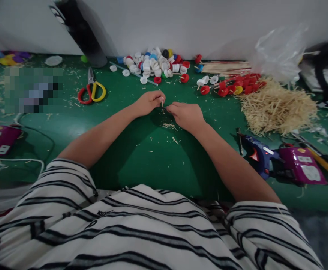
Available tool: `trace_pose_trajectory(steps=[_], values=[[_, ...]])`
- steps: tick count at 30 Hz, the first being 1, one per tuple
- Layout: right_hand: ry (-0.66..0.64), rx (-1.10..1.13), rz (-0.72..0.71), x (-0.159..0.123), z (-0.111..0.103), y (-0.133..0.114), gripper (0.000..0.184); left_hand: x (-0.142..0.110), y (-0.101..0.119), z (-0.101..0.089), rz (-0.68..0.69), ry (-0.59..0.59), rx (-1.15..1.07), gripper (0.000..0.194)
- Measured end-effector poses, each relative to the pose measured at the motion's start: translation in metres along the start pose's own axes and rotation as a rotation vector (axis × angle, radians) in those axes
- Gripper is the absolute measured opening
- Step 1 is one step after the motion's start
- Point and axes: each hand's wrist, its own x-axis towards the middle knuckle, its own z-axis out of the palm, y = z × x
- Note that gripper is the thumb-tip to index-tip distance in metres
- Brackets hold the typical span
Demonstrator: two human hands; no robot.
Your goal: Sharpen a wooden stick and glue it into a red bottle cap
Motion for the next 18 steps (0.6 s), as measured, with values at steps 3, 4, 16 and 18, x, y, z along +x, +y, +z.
trace_pose_trajectory(steps=[3,4,16,18], values=[[-0.025,0.027,0.005,-0.0017,0.0008,-0.0001,0.034,0.0010,-0.0020,0.0008,-0.020,0.005,-0.006,0.018],[-0.034,0.031,0.002,-0.0024,0.0011,-0.0001,0.034,0.0010,-0.0022,0.0008,-0.022,0.007,-0.012,0.018],[0.000,-0.049,-0.081,-0.0024,-0.0003,0.0031,0.043,0.0004,-0.0056,-0.0010,0.007,-0.043,-0.057,0.019],[0.010,-0.038,-0.062,-0.0004,-0.0018,0.0025,0.044,0.0003,-0.0055,-0.0013,0.014,-0.049,-0.047,0.020]])
